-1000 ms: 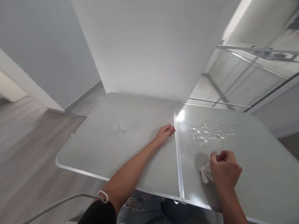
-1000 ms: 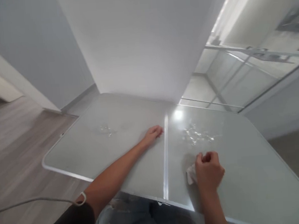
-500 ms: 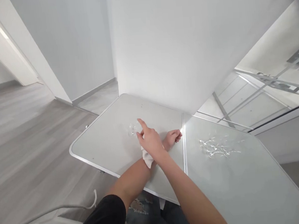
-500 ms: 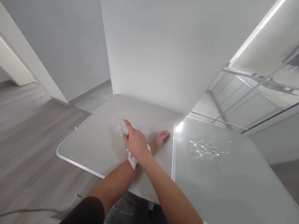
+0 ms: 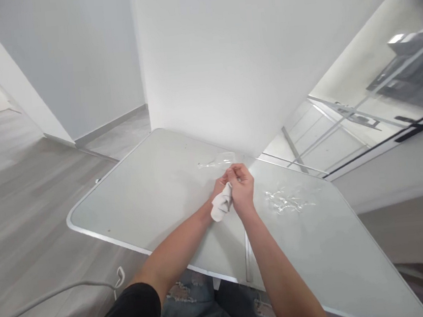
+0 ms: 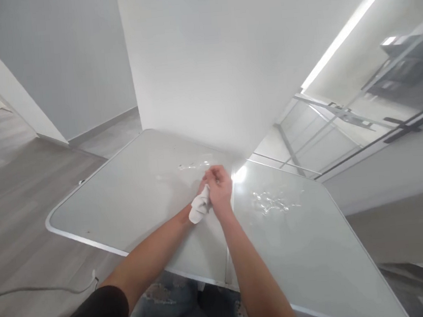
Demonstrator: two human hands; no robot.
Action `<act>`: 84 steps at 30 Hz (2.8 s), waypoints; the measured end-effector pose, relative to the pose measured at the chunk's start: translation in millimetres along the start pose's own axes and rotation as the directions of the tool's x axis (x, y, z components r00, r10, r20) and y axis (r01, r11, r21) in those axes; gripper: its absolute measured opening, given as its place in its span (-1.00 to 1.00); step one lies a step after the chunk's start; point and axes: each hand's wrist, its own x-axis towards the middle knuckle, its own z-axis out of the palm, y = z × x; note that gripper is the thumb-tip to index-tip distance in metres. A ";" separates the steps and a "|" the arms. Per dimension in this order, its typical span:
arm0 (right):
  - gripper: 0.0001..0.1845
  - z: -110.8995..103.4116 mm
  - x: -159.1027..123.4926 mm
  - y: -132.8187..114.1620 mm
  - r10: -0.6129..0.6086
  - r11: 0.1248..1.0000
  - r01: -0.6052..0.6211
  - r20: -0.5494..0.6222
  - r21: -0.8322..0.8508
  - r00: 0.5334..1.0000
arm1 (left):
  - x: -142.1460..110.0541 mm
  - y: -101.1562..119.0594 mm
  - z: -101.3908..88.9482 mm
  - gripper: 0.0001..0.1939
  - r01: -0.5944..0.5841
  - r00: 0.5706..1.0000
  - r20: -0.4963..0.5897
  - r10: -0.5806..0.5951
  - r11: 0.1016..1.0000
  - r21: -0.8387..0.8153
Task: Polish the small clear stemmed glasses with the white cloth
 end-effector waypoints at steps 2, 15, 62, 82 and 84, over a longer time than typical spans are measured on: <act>-0.72 -29.0 7.6 12.3 0.024 0.997 -0.018 -0.079 0.075 0.997 | -2.7 -0.8 0.3 -0.51 -0.004 1.000 0.016 0.004 0.999 -0.036; -0.59 -80.9 -7.7 69.3 0.283 0.921 -0.293 0.075 0.257 0.956 | -2.2 7.5 -34.9 -0.56 -0.040 0.999 0.021 0.044 0.985 -0.168; -0.70 -123.4 -13.3 73.6 0.099 0.978 -0.159 -0.371 -0.134 0.923 | 11.3 9.9 -48.2 -0.68 -0.189 0.969 -0.188 0.158 0.968 -0.162; -0.24 -105.1 -19.5 101.2 -0.008 0.972 -0.019 0.115 0.234 0.993 | 2.8 -1.5 -34.3 -0.69 -0.133 0.989 -0.040 0.140 0.981 0.139; -0.10 -110.5 -17.3 101.5 -0.071 0.992 0.050 0.178 0.118 0.981 | 2.5 -3.5 -35.1 -0.67 -0.115 0.992 -0.037 0.122 0.982 0.152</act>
